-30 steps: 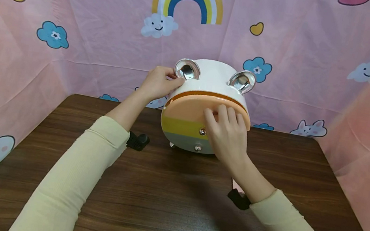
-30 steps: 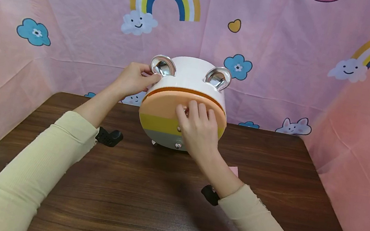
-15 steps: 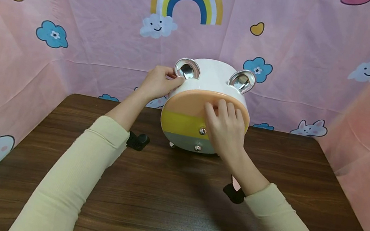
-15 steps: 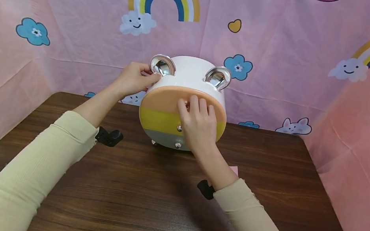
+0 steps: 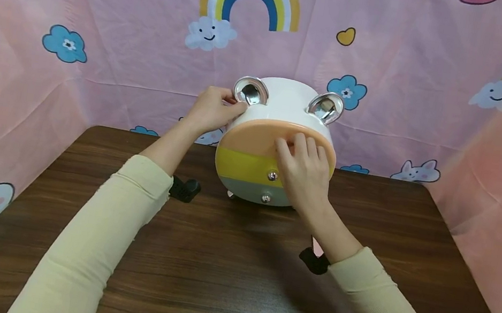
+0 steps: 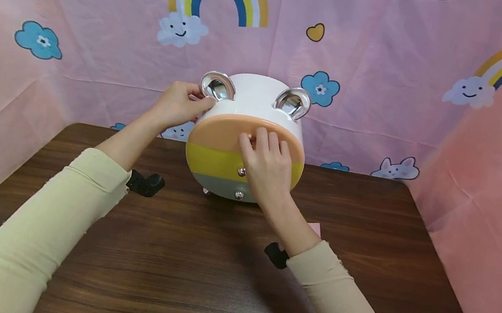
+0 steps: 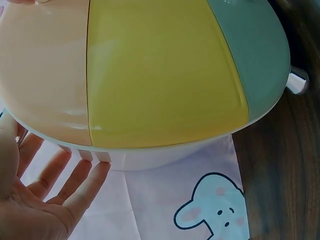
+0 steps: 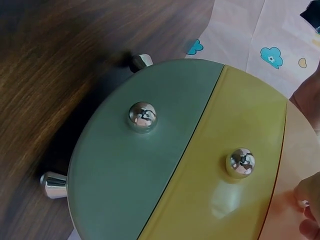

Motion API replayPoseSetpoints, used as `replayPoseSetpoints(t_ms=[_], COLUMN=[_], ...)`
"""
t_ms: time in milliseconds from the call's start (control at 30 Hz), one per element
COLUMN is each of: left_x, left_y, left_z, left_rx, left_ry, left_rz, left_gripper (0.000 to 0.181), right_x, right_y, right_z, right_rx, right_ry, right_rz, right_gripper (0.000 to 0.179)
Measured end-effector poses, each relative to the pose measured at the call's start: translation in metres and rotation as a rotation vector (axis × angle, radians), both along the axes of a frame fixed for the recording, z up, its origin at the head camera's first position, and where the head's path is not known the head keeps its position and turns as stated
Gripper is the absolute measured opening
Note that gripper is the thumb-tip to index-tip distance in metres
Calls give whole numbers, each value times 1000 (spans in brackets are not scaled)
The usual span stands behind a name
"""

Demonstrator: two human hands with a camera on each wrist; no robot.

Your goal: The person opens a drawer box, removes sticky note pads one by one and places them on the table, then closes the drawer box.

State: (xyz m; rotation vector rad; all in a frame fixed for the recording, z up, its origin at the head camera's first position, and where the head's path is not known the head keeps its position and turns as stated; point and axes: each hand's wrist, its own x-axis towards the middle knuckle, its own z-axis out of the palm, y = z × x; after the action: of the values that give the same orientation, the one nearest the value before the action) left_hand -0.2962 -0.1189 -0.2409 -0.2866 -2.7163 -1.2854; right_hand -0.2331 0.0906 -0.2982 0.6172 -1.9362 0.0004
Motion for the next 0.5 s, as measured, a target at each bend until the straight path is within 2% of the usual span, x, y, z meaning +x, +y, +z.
replayPoseSetpoints(t_ms=[233,500], left_x=[-2,-2], left_y=[0,0], left_z=[-1,0], left_rx=[-13,-25], left_ry=[35,23], left_rz=[17,20], left_gripper=[31,33], right_x=[0,1], right_y=[-1,0], right_z=[-1,-1], right_rx=[-28,-41], right_ry=[-15,-40], right_rz=[24,44], right_gripper=[8,7])
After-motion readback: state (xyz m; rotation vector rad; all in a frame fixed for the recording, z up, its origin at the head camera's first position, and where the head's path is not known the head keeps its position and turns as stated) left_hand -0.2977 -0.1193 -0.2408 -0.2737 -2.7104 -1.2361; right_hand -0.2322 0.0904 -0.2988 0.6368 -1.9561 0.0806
